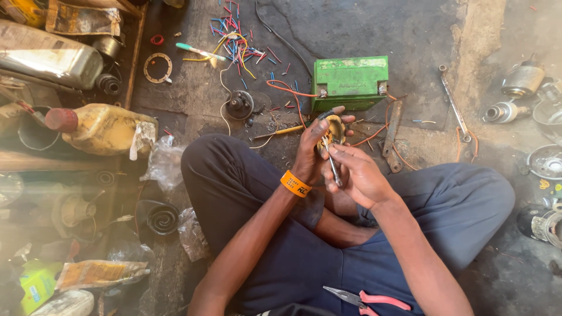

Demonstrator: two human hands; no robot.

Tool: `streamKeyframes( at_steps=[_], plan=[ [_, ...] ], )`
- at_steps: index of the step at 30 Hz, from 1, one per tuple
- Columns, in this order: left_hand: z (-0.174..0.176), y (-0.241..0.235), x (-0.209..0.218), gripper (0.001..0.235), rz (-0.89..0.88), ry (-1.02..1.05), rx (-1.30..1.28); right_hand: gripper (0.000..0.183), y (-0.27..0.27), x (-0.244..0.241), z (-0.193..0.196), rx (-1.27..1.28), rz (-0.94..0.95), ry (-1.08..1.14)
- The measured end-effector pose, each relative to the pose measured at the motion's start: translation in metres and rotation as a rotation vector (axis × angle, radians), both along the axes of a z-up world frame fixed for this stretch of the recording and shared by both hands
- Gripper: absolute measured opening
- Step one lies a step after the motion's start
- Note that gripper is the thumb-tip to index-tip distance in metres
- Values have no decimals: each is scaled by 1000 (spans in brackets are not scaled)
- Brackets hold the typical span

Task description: The person sits on the floor and uses a wrench to tighten a screw on a small cylindrical electrical component. They then pick up a larger metal housing and scrape its interior with a flat metal tool.

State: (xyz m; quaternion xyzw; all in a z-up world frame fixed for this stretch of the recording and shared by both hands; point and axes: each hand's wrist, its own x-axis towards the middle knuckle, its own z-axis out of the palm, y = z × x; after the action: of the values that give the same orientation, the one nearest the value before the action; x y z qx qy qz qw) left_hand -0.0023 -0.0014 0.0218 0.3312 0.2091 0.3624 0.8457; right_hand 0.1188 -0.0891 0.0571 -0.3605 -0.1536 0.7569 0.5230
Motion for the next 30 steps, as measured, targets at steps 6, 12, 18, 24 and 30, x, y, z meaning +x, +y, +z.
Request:
streamKeyframes(
  at_steps=[6, 12, 18, 24, 30],
  plan=[
    [9, -1, -2, 60, -11, -6, -4, 22, -2, -4, 0, -37, 54, 81],
    [0, 1, -6, 55, -25, -90, -66, 18, 1, -10, -9, -28, 48, -13],
    [-19, 0, -5, 55, 0, -84, -124, 21, 1, -10, -19, -50, 66, -151],
    [12, 6, 1, 52, 62, 108, 133, 19, 2, -2, -13, -119, 20, 241],
    [21, 2, -3, 52, 43, 137, 144, 21, -4, -13, -17, -129, -60, 398]
  ],
)
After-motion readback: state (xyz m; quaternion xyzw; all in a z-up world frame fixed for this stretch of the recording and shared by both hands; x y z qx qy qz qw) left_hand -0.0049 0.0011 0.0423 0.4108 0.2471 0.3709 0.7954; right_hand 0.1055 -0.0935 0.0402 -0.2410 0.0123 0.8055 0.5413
